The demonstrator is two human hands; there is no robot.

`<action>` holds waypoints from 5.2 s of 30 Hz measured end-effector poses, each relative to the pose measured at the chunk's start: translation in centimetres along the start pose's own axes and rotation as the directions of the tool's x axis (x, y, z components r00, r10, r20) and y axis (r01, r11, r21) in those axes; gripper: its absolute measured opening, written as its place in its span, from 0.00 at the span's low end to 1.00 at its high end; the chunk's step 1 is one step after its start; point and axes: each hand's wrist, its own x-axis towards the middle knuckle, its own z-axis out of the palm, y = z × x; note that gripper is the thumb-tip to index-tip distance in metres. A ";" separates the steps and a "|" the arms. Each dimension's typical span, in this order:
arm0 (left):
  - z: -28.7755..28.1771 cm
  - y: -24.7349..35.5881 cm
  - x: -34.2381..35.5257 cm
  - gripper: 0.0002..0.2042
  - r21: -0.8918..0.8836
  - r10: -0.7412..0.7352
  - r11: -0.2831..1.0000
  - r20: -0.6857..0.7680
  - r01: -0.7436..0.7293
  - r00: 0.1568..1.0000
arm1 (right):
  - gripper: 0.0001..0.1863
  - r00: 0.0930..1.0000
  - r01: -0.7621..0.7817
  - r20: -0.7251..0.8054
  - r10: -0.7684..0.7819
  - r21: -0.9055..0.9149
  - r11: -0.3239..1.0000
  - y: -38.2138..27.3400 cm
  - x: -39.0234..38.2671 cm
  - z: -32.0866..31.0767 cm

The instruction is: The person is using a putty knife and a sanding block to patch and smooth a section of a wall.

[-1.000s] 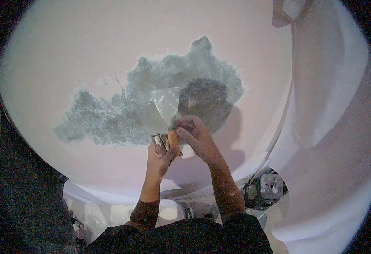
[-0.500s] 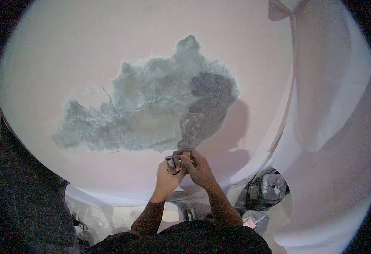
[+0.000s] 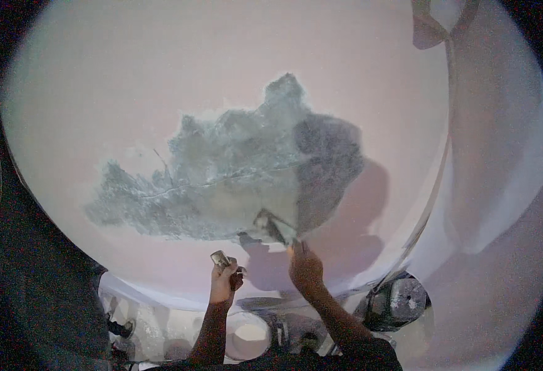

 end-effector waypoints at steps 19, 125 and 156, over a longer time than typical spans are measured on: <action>-12.1 2.6 -18.9 0.27 -0.563 0.030 0.782 0.463 0.268 0.886 | 0.17 0.736 -0.675 0.598 0.317 0.617 0.404 -19.8 -28.3 -5.7; -13.1 12.4 -11.7 0.08 0.262 0.156 0.954 -0.013 -0.147 0.988 | 0.20 0.923 0.047 -0.379 0.064 0.277 0.960 -21.5 11.8 -6.7; -14.3 11.5 -11.8 0.08 0.298 0.181 0.942 -0.061 -0.156 0.982 | 0.23 0.907 0.122 -0.420 -0.032 0.189 0.974 -20.1 12.3 -6.6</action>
